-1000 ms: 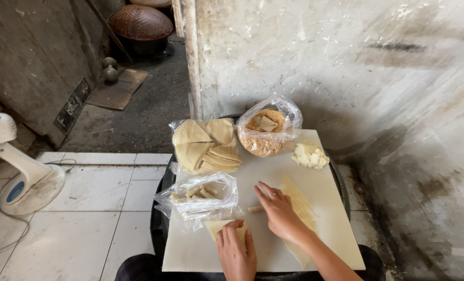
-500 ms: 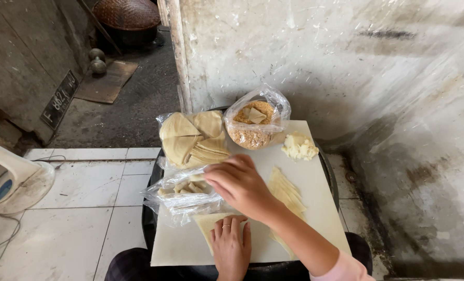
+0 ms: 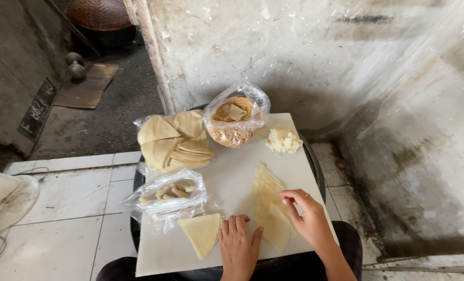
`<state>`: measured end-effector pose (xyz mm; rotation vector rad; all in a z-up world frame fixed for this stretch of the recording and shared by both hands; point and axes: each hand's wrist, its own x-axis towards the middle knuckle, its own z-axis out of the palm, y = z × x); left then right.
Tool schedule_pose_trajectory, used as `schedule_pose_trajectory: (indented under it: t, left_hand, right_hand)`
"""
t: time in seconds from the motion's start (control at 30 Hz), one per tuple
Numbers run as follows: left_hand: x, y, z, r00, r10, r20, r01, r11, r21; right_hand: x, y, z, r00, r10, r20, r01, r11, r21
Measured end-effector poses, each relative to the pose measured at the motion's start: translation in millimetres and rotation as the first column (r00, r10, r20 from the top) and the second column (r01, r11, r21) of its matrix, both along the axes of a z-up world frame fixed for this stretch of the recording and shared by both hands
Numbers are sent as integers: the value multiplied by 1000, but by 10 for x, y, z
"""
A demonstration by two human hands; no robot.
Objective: The person assembles spring rolls by placing a granular filling onto thin triangular wrappers, folding them into cones, and stacking the finished units. The person handles wrappers, filling, and completed rolls by hand on a white cutting board.
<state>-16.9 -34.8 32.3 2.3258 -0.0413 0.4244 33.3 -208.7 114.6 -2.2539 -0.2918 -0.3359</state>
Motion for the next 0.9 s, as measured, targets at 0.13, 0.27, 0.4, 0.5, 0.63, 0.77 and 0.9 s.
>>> schedule_pose_trajectory:
  t: [0.13, 0.27, 0.4, 0.5, 0.63, 0.77, 0.9]
  left_hand:
    - [62, -63, -48, 1000, -18, 26, 18, 1000, -7]
    - [49, -16, -56, 999, -36, 15, 36, 999, -29]
    - [-41, -83, -90, 999, 5, 45, -6, 1000, 16]
    - [-62, -143, -156, 1000, -7, -14, 7, 1000, 8]
    - [-79, -196, -193, 999, -45, 2, 45, 995, -85]
    - [-81, -217, -201, 995, -79, -69, 62, 975, -215]
    - [-60, -108, -247, 1000, 13, -26, -16, 991, -134]
  right_hand:
    - [-68, -195, -157, 977, 109, -183, -137, 979, -148]
    - [-320, -187, -295, 970, 73, -232, -138, 952, -274]
    - [-458, -231, -470, 964, -186, -189, 130, 953, -272]
    - [-538, -278, -632, 968, -208, -138, 176, 961, -215]
    - [-571, -299, -746, 933, -236, -273, 208, 970, -125]
    - [-554, -236, -767, 865, -251, -435, 268, 963, -23]
    - [-550, -192, -754, 942, -184, -279, 196, 981, 14]
